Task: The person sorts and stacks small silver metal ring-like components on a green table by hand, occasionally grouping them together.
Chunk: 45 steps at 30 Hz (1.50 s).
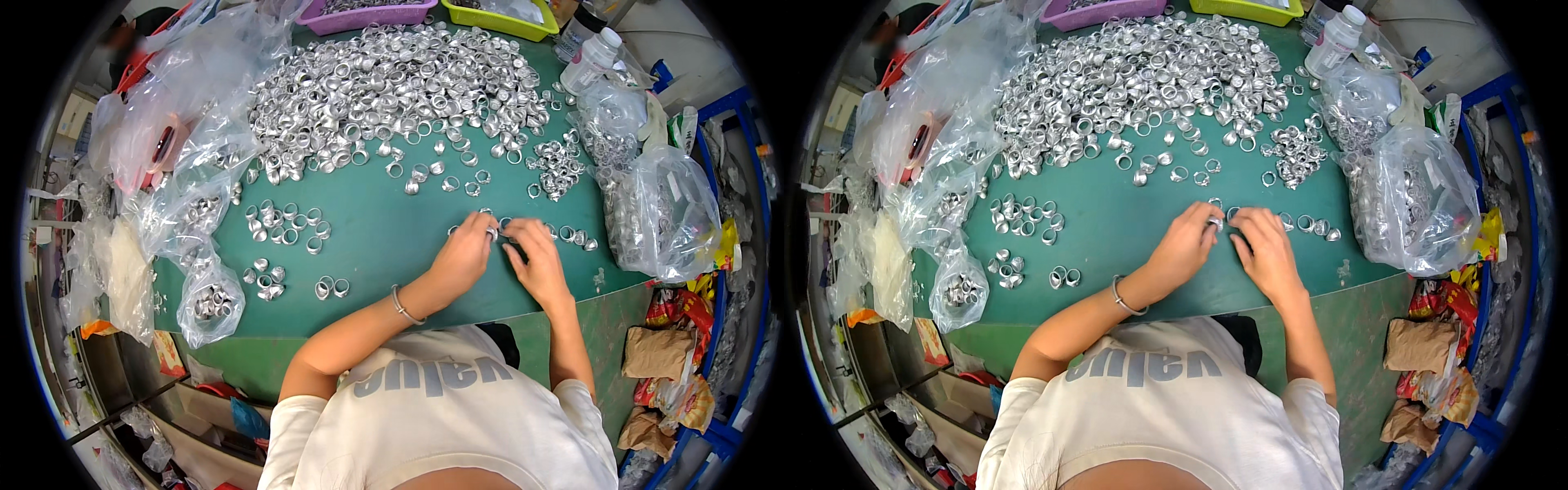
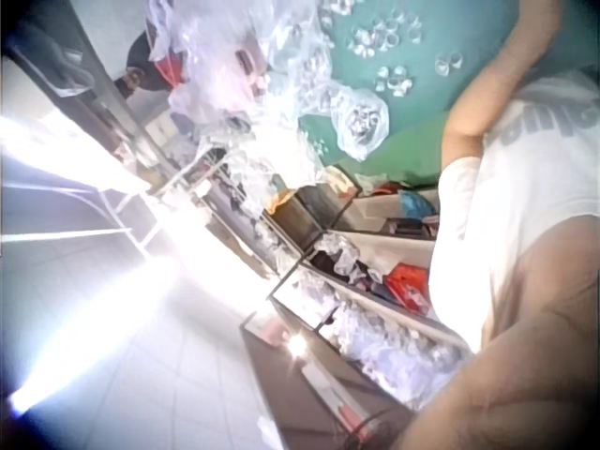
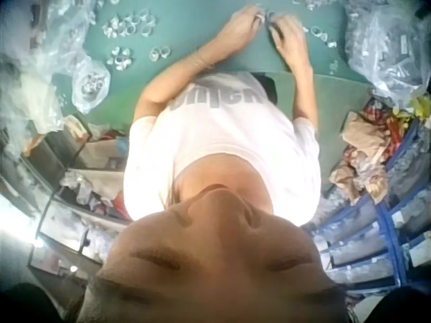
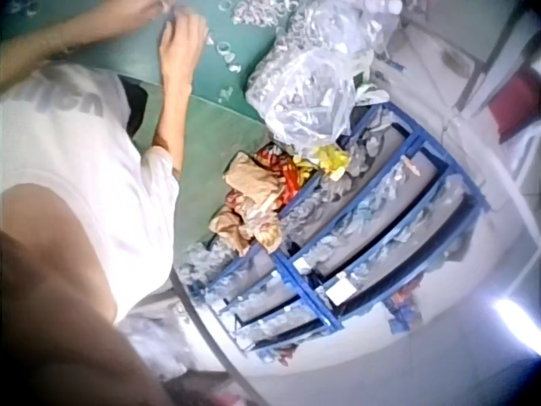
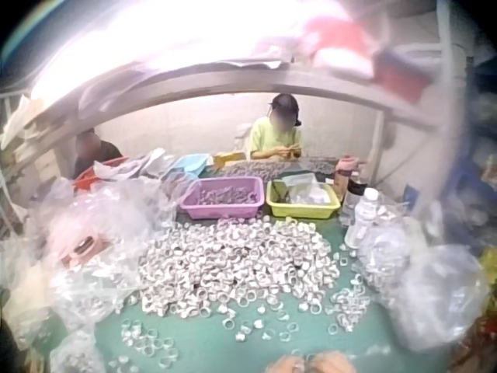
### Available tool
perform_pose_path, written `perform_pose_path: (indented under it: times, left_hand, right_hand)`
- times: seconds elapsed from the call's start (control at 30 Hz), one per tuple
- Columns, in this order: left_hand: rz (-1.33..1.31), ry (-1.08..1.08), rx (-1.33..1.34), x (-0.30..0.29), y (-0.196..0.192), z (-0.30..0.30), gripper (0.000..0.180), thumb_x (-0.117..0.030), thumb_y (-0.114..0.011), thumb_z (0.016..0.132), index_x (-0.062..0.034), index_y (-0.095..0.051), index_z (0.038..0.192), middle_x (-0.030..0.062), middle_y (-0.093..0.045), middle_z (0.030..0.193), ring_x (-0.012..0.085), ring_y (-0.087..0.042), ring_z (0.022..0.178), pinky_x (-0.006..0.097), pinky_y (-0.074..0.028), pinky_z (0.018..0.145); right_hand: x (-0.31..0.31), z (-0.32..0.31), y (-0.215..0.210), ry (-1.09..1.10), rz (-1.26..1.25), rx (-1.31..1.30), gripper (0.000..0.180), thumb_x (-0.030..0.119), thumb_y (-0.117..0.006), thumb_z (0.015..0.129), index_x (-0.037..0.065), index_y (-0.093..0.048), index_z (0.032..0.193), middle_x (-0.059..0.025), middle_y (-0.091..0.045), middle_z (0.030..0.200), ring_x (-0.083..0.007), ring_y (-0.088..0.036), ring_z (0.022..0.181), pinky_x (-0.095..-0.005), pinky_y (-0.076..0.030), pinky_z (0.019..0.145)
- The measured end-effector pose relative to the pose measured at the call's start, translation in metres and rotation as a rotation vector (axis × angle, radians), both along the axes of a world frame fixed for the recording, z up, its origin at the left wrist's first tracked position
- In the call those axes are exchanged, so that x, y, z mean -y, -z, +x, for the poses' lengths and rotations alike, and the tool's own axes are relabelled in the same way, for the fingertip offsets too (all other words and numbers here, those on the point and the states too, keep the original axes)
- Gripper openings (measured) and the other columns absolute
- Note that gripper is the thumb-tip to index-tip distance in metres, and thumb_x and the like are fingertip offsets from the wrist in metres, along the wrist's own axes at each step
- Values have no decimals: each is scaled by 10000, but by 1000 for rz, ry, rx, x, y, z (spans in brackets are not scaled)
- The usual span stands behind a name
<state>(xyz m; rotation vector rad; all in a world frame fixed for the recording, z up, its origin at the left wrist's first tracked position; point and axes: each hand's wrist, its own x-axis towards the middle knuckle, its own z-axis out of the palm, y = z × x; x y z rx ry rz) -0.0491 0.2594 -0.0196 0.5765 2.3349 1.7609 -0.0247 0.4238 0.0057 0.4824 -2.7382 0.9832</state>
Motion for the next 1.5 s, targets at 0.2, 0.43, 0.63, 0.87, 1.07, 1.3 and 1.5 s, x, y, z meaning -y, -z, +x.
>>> perform_pose_path:
  times: [0.2, 0.43, 0.63, 0.87, 1.07, 1.3, 1.5]
  left_hand:
    - [-165, -20, -23, -10, 3, 6, 291, 64, -567, 826, 5, -490, 1100, 175, -535, 1031, 283, -627, 789, 376, -508, 665]
    - [-53, 46, 41, 8, -2, 5, 364, 53, -639, 789, -18, -505, 1119, 113, -538, 1087, 201, -636, 799, 283, -534, 619]
    - [-87, 39, -40, -4, 17, 2, 264, 62, -629, 796, -2, -556, 1041, 128, -589, 910, 214, -645, 790, 296, -535, 626]
    - [-81, -59, -5, -5, 10, 5, 329, 69, -624, 788, 1, -551, 1101, 162, -595, 936, 266, -634, 735, 338, -510, 628]
    - [-402, -121, -259, 22, -18, 11, 344, 10, -652, 776, -7, -551, 1104, 160, -523, 1058, 332, -555, 952, 402, -475, 783]
    - [-357, -123, -203, 24, 11, -2, 377, 42, -637, 771, -14, -540, 1130, 148, -510, 1092, 309, -549, 957, 378, -496, 760]
    - [-18, -181, -130, 6, 9, -21, 477, 161, -602, 730, -34, -541, 1161, 127, -513, 1143, 246, -565, 946, 297, -516, 727]
  right_hand:
    - [-13, 4, 9, -44, -46, 56, 202, 11, -696, 729, 27, -635, 920, -113, -619, 972, -272, -559, 1018, -394, -396, 899]
    - [-24, -10, -1, 52, -152, 177, 208, 52, -711, 732, 47, -648, 930, -81, -631, 914, -259, -557, 952, -353, -388, 858]
    - [-11, -10, 1, 8, 11, 174, 189, 14, -691, 733, 44, -632, 911, -59, -605, 900, -251, -533, 923, -358, -373, 864]
    - [-16, -18, -3, -57, -173, 245, 249, -30, -662, 744, 42, -629, 980, -55, -617, 841, -246, -548, 939, -388, -383, 875]
    - [-19, -21, 1, -150, -262, 399, 252, -48, -644, 756, 33, -615, 993, -61, -614, 854, -257, -565, 906, -375, -394, 883]
    - [-5, -39, -6, -5, -233, 278, 249, 27, -687, 751, 21, -591, 980, -89, -576, 829, -313, -547, 932, -406, -438, 847]
    - [5, -60, 9, -128, 52, 326, 378, 69, -722, 724, 18, -551, 1057, -142, -546, 1003, -336, -544, 965, -425, -439, 839]
